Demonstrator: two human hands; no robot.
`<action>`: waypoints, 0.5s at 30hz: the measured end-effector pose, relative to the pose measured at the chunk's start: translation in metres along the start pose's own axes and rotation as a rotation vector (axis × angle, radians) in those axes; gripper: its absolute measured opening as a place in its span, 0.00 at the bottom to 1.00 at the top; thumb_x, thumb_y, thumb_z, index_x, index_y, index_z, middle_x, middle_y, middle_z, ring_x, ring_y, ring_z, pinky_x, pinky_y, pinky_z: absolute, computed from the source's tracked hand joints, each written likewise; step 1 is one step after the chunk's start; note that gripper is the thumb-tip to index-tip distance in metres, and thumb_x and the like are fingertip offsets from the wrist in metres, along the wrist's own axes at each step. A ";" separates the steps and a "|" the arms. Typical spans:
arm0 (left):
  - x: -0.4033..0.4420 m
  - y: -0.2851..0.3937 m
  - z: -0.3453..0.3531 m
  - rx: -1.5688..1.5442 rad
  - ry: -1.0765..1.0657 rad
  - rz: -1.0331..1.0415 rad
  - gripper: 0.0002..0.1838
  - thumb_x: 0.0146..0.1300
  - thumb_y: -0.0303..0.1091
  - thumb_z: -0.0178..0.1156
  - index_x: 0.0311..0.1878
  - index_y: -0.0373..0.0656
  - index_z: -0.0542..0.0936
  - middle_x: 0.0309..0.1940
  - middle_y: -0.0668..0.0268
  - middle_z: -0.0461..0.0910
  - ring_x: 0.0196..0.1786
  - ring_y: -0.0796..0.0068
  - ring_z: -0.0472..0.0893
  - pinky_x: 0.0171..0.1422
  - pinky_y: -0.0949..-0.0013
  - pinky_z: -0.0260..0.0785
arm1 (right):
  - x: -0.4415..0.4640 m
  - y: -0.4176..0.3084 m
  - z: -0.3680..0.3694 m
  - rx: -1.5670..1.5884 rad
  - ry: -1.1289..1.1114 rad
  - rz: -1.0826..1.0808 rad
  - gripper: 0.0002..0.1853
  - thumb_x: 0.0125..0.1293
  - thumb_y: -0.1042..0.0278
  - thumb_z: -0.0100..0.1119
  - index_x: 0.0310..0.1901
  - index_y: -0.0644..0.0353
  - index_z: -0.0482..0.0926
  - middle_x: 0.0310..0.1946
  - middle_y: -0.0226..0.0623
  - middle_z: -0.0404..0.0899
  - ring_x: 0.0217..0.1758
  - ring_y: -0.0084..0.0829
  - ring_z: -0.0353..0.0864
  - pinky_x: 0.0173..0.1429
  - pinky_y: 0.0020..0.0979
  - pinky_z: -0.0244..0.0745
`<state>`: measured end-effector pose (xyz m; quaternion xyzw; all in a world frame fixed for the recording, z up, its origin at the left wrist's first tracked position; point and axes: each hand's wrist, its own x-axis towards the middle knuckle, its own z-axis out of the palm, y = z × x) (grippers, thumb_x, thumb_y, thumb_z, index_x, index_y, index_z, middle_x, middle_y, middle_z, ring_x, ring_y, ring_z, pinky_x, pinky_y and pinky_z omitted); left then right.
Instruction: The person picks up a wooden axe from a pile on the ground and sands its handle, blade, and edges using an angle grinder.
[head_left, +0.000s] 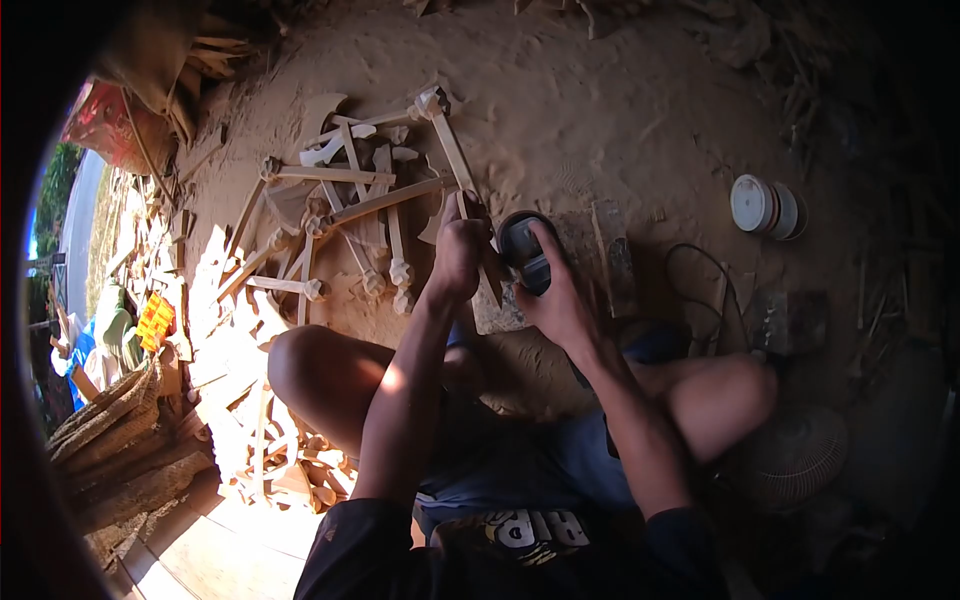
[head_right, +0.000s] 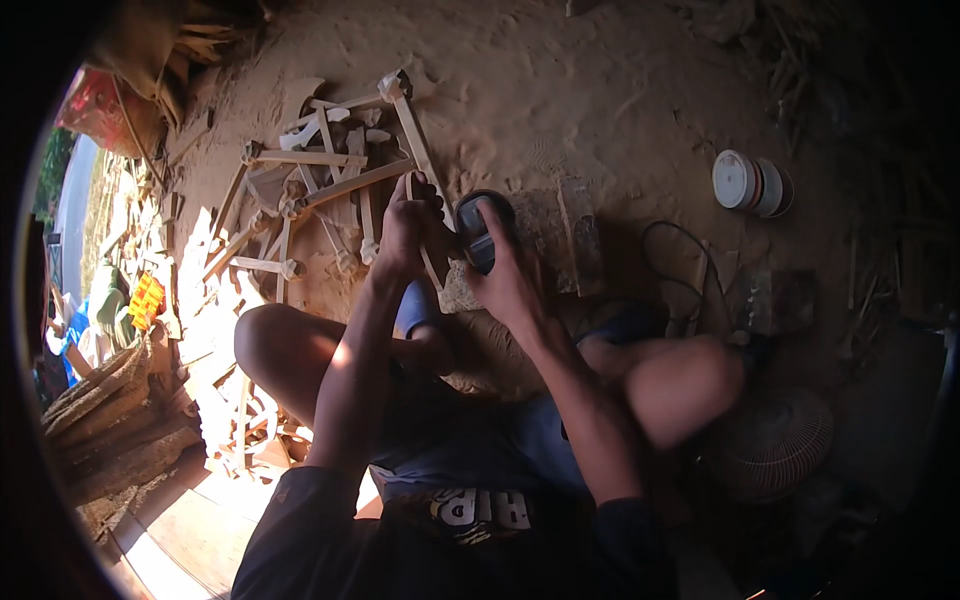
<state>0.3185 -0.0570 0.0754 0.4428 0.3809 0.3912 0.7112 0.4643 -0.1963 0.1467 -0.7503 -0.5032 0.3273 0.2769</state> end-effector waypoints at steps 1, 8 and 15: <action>-0.001 0.005 0.003 -0.003 0.001 0.004 0.20 0.59 0.16 0.50 0.52 0.50 0.72 0.36 0.72 0.71 0.34 0.77 0.74 0.35 0.70 0.74 | 0.002 -0.002 -0.001 -0.019 -0.007 0.008 0.47 0.62 0.66 0.74 0.82 0.47 0.61 0.65 0.57 0.82 0.64 0.60 0.83 0.64 0.50 0.82; -0.006 0.023 0.011 -0.094 0.052 -0.066 0.15 0.59 0.20 0.51 0.49 0.47 0.72 0.37 0.71 0.69 0.36 0.78 0.70 0.41 0.73 0.65 | -0.009 -0.013 -0.012 0.020 -0.021 -0.012 0.46 0.61 0.69 0.74 0.81 0.46 0.64 0.56 0.62 0.85 0.60 0.63 0.84 0.62 0.54 0.82; -0.006 0.038 0.021 -0.245 0.175 -0.166 0.18 0.61 0.20 0.50 0.53 0.48 0.70 0.30 0.72 0.69 0.29 0.78 0.69 0.35 0.71 0.64 | -0.031 -0.004 -0.017 -0.044 0.007 -0.013 0.46 0.60 0.68 0.74 0.80 0.43 0.65 0.46 0.66 0.86 0.51 0.66 0.86 0.53 0.59 0.82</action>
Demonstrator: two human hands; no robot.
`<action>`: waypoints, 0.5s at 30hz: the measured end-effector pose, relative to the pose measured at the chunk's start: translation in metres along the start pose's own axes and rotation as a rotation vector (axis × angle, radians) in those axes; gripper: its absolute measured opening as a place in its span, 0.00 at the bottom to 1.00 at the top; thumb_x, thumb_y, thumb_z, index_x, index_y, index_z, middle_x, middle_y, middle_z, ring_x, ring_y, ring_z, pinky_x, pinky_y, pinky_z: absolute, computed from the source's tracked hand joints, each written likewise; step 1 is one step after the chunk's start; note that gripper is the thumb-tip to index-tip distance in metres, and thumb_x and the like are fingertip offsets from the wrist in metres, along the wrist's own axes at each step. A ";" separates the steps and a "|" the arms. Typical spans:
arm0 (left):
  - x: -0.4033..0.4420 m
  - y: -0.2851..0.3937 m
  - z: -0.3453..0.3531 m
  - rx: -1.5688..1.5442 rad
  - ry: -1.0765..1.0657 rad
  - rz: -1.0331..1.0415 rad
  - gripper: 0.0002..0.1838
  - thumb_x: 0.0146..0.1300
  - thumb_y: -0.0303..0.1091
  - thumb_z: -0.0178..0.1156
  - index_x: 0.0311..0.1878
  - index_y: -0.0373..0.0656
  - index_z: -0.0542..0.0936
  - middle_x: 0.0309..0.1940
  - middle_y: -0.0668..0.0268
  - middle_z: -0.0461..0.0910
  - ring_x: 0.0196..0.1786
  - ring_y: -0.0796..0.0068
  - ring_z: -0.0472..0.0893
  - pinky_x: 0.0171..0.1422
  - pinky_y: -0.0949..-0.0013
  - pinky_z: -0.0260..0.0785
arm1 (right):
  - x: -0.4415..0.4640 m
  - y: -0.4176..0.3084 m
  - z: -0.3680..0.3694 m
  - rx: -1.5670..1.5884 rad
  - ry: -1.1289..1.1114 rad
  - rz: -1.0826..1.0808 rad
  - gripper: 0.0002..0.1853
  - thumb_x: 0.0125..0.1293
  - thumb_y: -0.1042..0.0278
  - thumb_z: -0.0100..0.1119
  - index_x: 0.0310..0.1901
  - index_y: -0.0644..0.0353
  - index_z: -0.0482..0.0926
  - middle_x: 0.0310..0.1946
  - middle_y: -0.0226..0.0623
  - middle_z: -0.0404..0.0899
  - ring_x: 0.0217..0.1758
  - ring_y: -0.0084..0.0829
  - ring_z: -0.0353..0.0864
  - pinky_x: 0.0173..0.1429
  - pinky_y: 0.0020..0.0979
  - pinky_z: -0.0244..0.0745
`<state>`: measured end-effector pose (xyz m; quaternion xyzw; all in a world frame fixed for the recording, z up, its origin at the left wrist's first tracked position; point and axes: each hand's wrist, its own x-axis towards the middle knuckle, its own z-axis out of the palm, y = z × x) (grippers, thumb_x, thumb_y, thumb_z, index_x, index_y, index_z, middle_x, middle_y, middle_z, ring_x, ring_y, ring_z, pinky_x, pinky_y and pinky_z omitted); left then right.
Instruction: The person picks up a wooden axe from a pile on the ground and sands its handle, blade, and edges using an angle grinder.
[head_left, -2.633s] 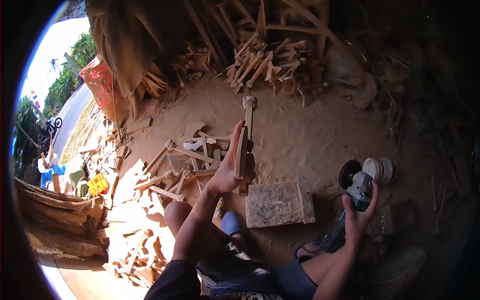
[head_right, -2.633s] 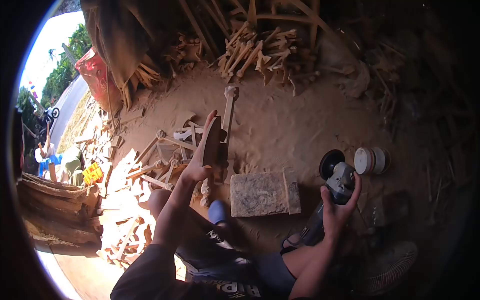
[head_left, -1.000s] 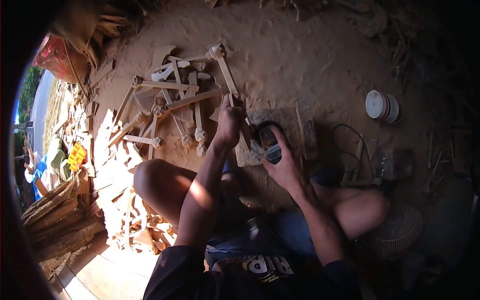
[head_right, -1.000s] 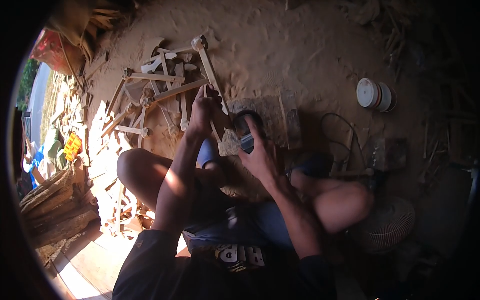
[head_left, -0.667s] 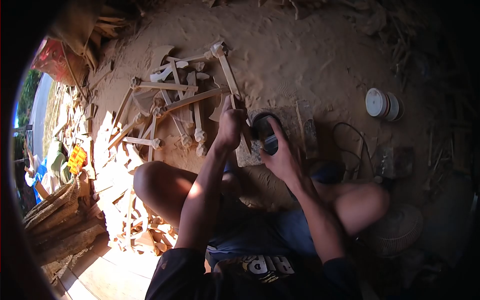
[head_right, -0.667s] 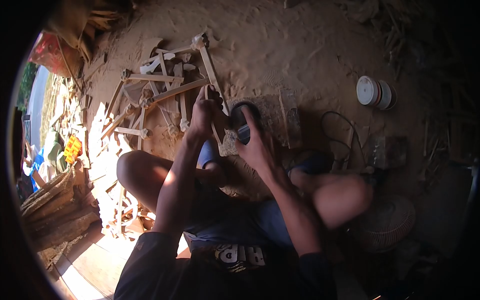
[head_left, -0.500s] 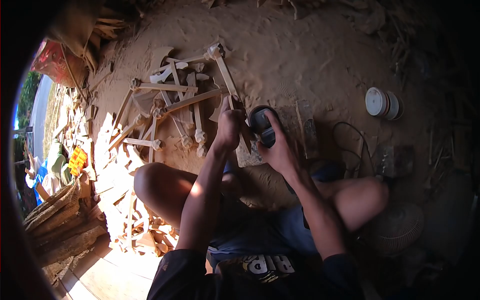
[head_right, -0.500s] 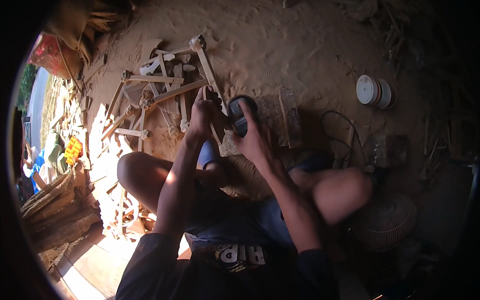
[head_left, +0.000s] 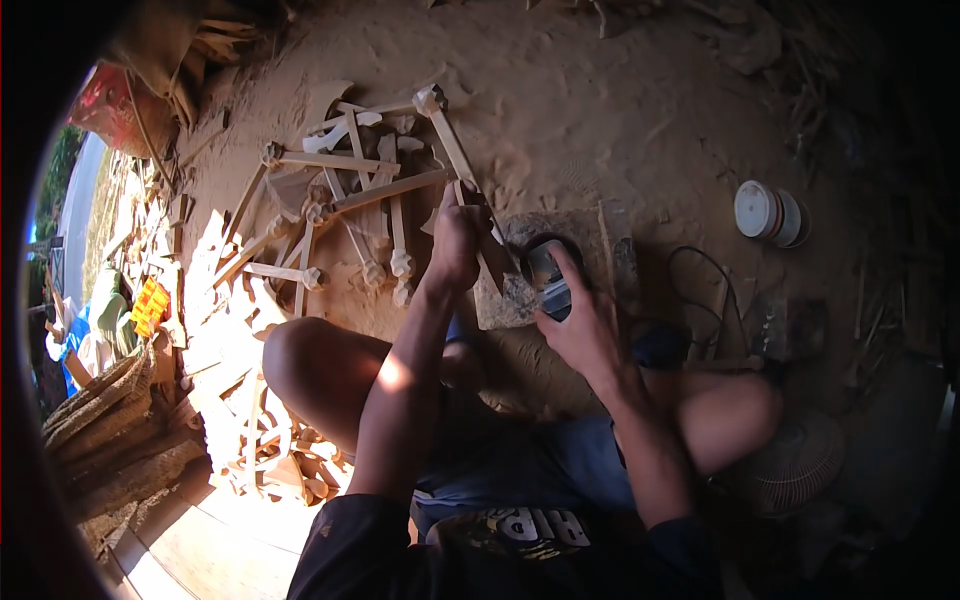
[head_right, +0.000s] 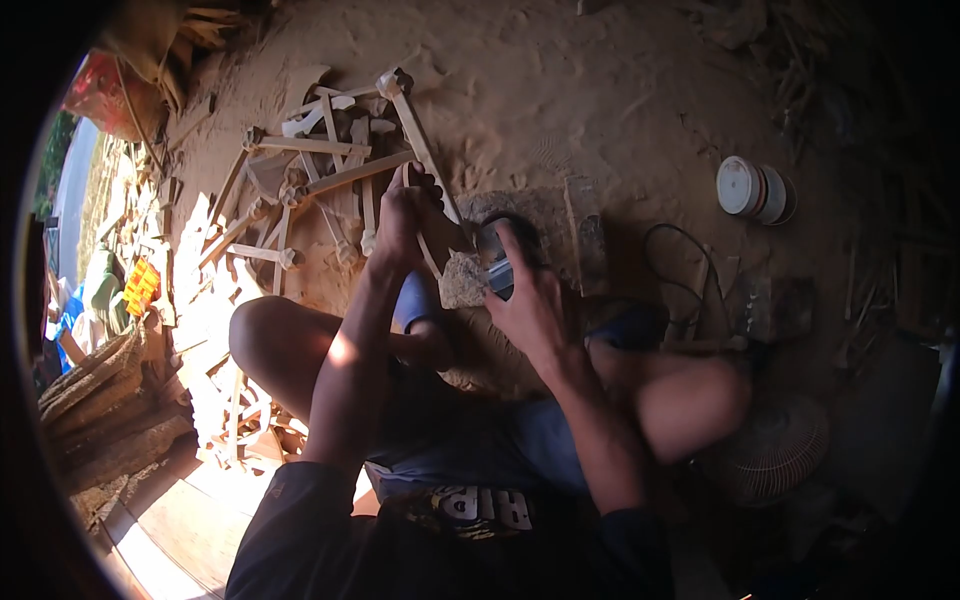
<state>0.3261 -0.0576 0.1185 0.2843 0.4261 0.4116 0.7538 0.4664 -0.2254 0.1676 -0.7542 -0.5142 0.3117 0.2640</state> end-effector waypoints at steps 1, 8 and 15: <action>0.002 -0.001 -0.002 0.006 0.006 -0.002 0.18 0.61 0.19 0.50 0.53 0.48 0.70 0.31 0.72 0.69 0.30 0.77 0.71 0.35 0.70 0.67 | -0.002 0.002 0.002 0.016 0.036 -0.028 0.46 0.60 0.67 0.74 0.80 0.42 0.65 0.42 0.68 0.86 0.48 0.68 0.86 0.50 0.61 0.82; 0.013 -0.007 -0.016 -0.003 -0.072 -0.017 0.20 0.62 0.16 0.49 0.54 0.48 0.71 0.33 0.70 0.70 0.32 0.73 0.74 0.36 0.68 0.73 | -0.001 0.006 0.000 0.023 0.017 -0.026 0.45 0.61 0.68 0.73 0.80 0.39 0.65 0.40 0.67 0.86 0.47 0.67 0.87 0.48 0.60 0.82; 0.007 -0.003 -0.009 -0.062 -0.048 -0.021 0.21 0.60 0.15 0.49 0.54 0.48 0.71 0.32 0.71 0.70 0.30 0.75 0.72 0.32 0.69 0.70 | 0.002 0.004 0.006 0.081 0.034 -0.062 0.45 0.61 0.69 0.72 0.80 0.40 0.64 0.41 0.66 0.86 0.48 0.67 0.87 0.49 0.60 0.83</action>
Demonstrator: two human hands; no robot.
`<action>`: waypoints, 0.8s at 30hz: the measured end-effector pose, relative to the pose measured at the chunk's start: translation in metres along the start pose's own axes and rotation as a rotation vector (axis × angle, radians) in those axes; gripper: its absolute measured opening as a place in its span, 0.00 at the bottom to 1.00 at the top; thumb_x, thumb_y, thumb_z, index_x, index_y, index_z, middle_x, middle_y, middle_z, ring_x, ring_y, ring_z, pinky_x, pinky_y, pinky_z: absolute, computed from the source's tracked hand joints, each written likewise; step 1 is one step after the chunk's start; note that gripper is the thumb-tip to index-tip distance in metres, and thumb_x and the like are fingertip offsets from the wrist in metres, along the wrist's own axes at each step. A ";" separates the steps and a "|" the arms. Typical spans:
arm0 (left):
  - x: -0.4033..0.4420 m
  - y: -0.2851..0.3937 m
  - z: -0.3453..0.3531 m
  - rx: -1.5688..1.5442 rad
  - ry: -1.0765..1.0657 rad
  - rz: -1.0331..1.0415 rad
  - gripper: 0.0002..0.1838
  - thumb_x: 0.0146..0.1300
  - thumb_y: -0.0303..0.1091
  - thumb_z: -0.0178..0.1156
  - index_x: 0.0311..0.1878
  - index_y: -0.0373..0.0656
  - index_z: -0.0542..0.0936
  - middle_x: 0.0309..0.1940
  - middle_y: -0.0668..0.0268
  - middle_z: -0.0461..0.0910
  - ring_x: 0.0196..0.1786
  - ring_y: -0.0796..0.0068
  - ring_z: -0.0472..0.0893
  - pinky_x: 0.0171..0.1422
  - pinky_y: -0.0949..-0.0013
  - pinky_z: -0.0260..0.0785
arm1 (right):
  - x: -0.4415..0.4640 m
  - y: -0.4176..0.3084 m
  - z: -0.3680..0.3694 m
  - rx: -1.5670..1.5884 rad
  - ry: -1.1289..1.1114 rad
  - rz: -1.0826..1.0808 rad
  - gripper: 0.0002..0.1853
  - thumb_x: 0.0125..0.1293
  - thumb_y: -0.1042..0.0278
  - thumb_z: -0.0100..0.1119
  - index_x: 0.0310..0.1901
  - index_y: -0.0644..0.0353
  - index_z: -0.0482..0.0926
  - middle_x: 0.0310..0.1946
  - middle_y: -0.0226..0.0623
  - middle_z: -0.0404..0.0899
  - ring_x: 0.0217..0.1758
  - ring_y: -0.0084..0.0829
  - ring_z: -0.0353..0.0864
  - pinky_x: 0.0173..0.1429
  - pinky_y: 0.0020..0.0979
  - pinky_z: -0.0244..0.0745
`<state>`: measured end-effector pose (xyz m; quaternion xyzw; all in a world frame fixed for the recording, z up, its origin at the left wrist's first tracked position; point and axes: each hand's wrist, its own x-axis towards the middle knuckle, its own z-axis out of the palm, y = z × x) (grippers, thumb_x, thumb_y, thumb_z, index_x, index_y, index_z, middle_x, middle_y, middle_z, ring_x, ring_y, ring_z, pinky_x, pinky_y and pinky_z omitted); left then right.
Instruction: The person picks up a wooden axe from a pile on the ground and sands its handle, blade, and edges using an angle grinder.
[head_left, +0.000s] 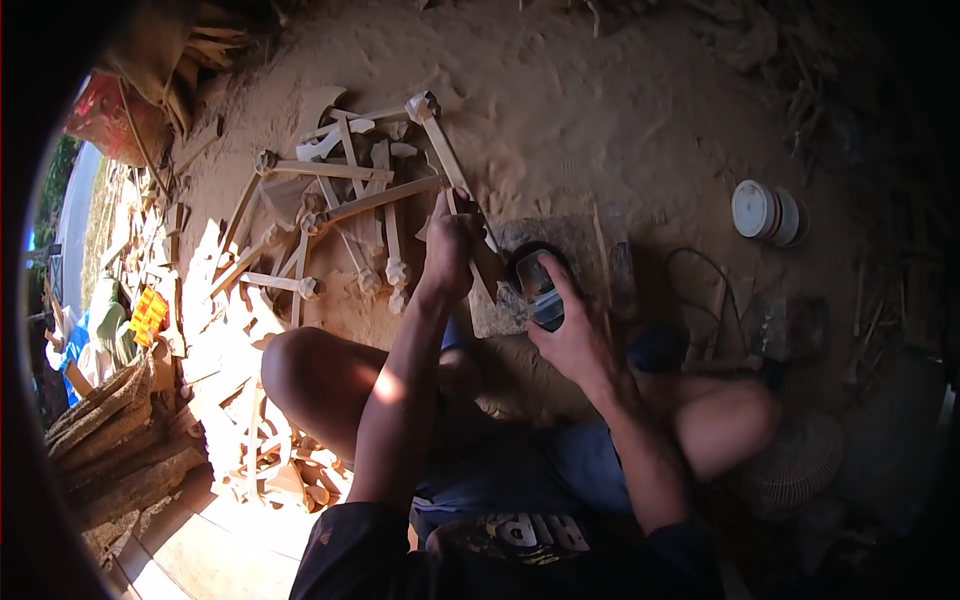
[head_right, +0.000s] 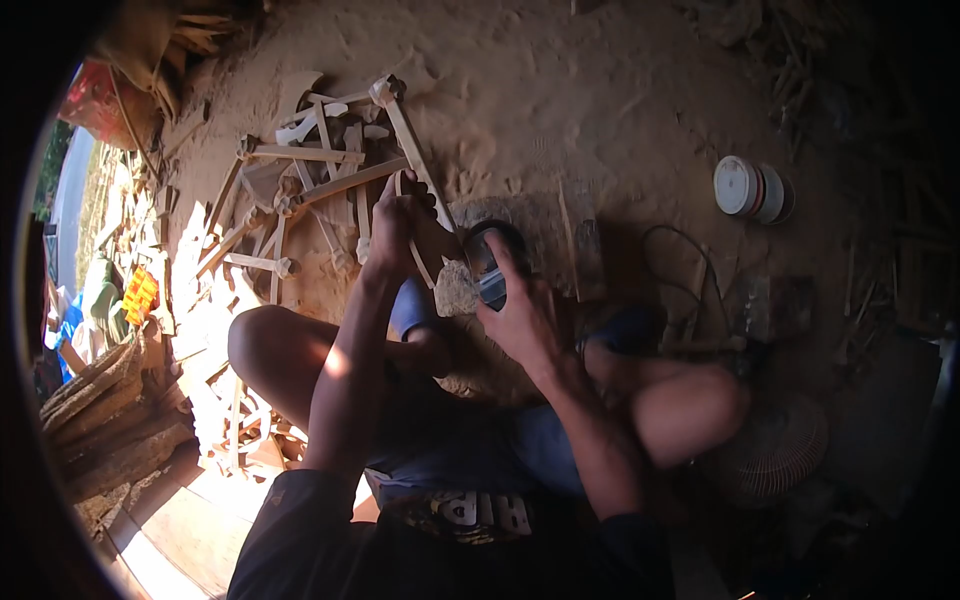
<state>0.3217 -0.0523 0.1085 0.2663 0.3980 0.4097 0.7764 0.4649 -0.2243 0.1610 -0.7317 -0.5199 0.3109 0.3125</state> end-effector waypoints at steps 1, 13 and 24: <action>0.001 0.000 -0.004 0.001 -0.027 -0.012 0.21 0.59 0.14 0.49 0.53 0.48 0.71 0.32 0.71 0.70 0.31 0.75 0.72 0.32 0.70 0.70 | 0.002 -0.002 0.000 0.012 0.013 -0.009 0.45 0.61 0.70 0.72 0.80 0.40 0.64 0.41 0.66 0.87 0.48 0.67 0.87 0.49 0.61 0.83; -0.008 0.001 0.004 0.045 -0.067 -0.038 0.21 0.57 0.16 0.49 0.52 0.48 0.71 0.34 0.70 0.71 0.32 0.78 0.72 0.34 0.73 0.67 | 0.050 -0.011 0.006 -0.020 -0.020 0.047 0.46 0.59 0.69 0.73 0.80 0.41 0.65 0.49 0.63 0.87 0.53 0.64 0.86 0.54 0.58 0.83; -0.009 0.034 0.023 1.312 -0.267 1.033 0.20 0.57 0.42 0.54 0.50 0.42 0.80 0.44 0.58 0.83 0.45 0.52 0.79 0.67 0.54 0.67 | 0.055 0.018 -0.030 0.122 0.282 -0.065 0.47 0.58 0.76 0.73 0.80 0.50 0.65 0.69 0.56 0.78 0.69 0.55 0.82 0.70 0.46 0.79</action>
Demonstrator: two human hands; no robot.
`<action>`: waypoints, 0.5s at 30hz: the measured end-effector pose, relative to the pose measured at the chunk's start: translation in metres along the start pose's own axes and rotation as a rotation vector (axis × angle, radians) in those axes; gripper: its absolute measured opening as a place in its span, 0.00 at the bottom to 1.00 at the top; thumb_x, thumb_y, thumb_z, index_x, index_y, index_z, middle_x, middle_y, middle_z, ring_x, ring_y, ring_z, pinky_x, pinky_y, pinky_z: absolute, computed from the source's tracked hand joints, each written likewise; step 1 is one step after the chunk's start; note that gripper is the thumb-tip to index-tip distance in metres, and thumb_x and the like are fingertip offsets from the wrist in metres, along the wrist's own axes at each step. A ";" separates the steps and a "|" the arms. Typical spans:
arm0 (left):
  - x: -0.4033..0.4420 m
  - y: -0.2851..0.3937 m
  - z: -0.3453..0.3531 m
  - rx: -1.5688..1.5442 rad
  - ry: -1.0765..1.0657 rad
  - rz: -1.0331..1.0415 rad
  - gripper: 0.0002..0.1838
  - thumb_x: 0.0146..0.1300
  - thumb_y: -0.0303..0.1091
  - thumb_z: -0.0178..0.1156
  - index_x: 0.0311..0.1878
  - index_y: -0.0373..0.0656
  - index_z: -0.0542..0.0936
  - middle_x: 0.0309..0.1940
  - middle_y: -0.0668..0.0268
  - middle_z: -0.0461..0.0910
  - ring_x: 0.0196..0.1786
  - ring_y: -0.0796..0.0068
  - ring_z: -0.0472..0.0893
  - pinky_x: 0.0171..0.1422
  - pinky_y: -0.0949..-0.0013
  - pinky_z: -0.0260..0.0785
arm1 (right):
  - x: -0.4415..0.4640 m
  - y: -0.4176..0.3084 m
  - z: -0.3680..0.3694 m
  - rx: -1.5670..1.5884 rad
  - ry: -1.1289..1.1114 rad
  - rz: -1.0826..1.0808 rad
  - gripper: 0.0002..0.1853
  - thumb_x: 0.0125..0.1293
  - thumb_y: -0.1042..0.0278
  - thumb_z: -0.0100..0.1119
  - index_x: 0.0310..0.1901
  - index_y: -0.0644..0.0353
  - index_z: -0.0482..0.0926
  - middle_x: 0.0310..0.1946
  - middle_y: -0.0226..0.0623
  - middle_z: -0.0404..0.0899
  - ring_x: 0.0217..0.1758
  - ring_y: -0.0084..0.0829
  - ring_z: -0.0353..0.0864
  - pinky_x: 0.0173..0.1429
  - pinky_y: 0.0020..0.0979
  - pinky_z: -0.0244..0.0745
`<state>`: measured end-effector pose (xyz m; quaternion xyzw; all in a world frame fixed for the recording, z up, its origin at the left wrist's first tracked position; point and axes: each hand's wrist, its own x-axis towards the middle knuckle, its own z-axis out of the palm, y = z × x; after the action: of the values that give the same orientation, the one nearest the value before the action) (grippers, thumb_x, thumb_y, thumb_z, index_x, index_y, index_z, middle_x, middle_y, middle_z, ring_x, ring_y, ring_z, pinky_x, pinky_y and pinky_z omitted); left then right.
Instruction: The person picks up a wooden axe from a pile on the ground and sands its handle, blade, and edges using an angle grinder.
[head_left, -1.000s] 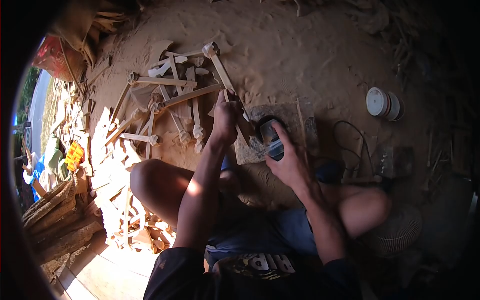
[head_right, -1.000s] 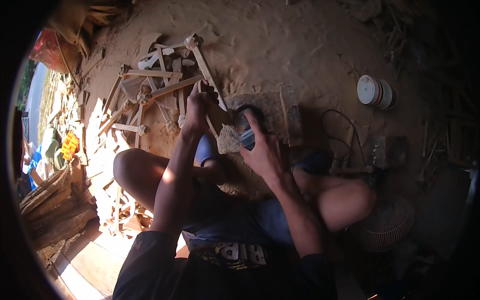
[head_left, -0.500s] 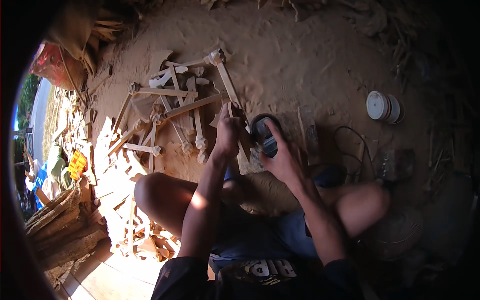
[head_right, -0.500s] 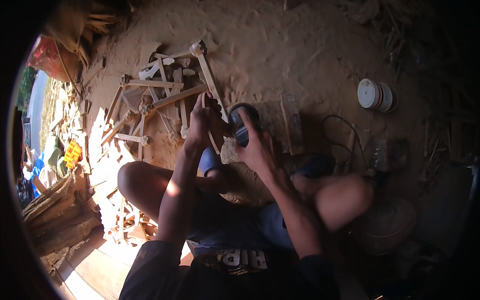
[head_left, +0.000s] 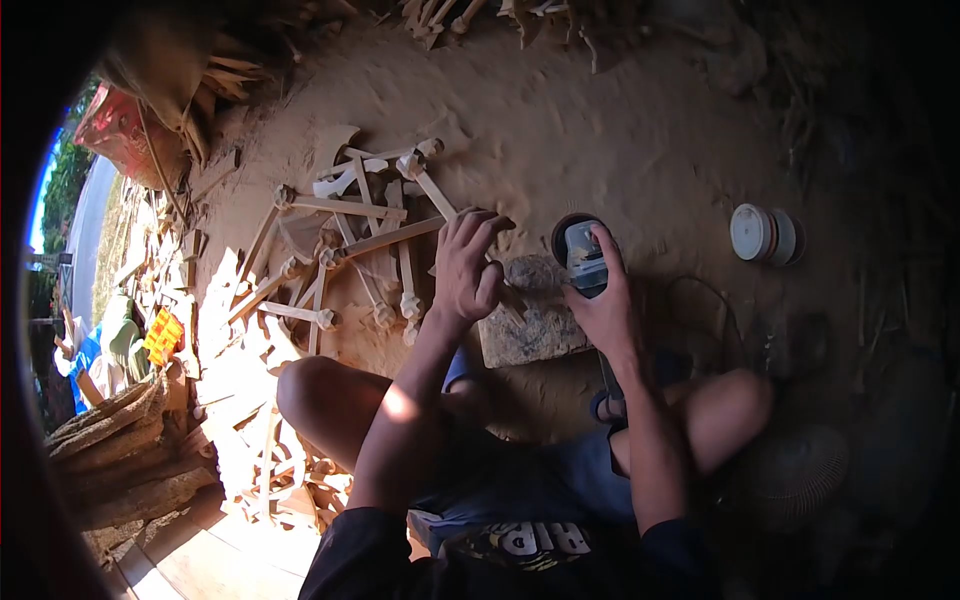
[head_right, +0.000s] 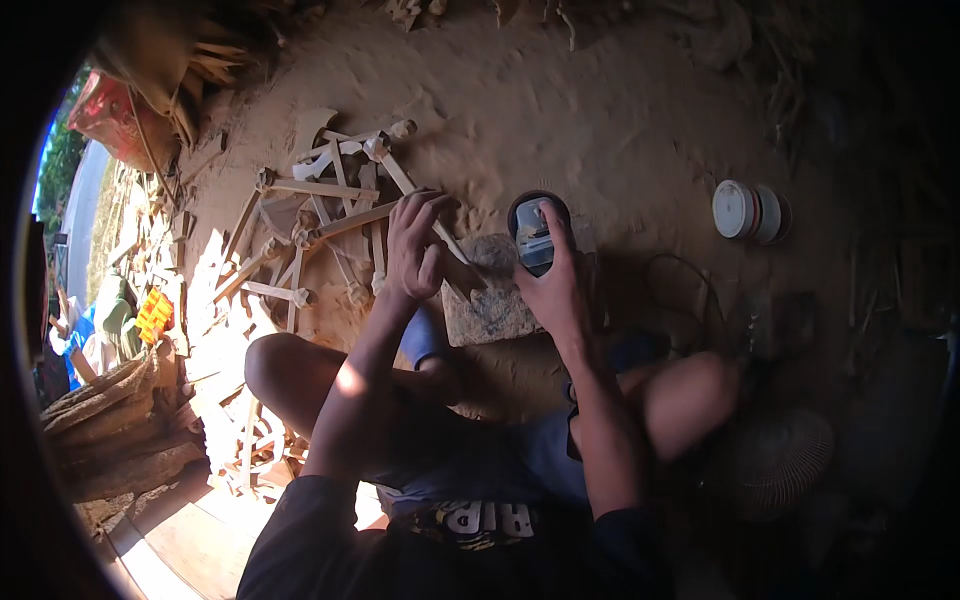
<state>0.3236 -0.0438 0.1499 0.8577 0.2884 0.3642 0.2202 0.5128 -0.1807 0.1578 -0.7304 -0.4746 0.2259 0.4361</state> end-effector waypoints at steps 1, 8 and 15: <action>0.004 -0.003 -0.005 0.002 -0.176 0.121 0.19 0.59 0.44 0.54 0.45 0.42 0.83 0.41 0.57 0.83 0.45 0.51 0.79 0.67 0.54 0.67 | 0.001 0.002 -0.008 0.014 0.061 -0.023 0.47 0.58 0.75 0.74 0.80 0.48 0.65 0.68 0.56 0.80 0.65 0.58 0.83 0.67 0.48 0.81; 0.043 -0.002 0.006 0.428 -0.632 0.071 0.42 0.67 0.78 0.55 0.27 0.41 0.86 0.24 0.50 0.83 0.31 0.48 0.86 0.38 0.49 0.77 | -0.007 -0.002 -0.067 0.013 0.225 0.092 0.46 0.58 0.72 0.76 0.79 0.50 0.66 0.66 0.51 0.82 0.69 0.44 0.84 0.71 0.41 0.78; 0.079 0.005 0.026 -0.043 -0.846 -0.202 0.24 0.73 0.42 0.61 0.62 0.32 0.76 0.32 0.45 0.86 0.33 0.47 0.89 0.41 0.48 0.83 | -0.026 0.017 -0.092 0.012 0.297 0.126 0.46 0.59 0.71 0.76 0.79 0.49 0.66 0.66 0.51 0.82 0.68 0.45 0.85 0.69 0.40 0.78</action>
<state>0.3892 -0.0004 0.1757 0.8942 0.2475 -0.0366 0.3712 0.5784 -0.2454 0.1893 -0.7817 -0.3567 0.1450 0.4907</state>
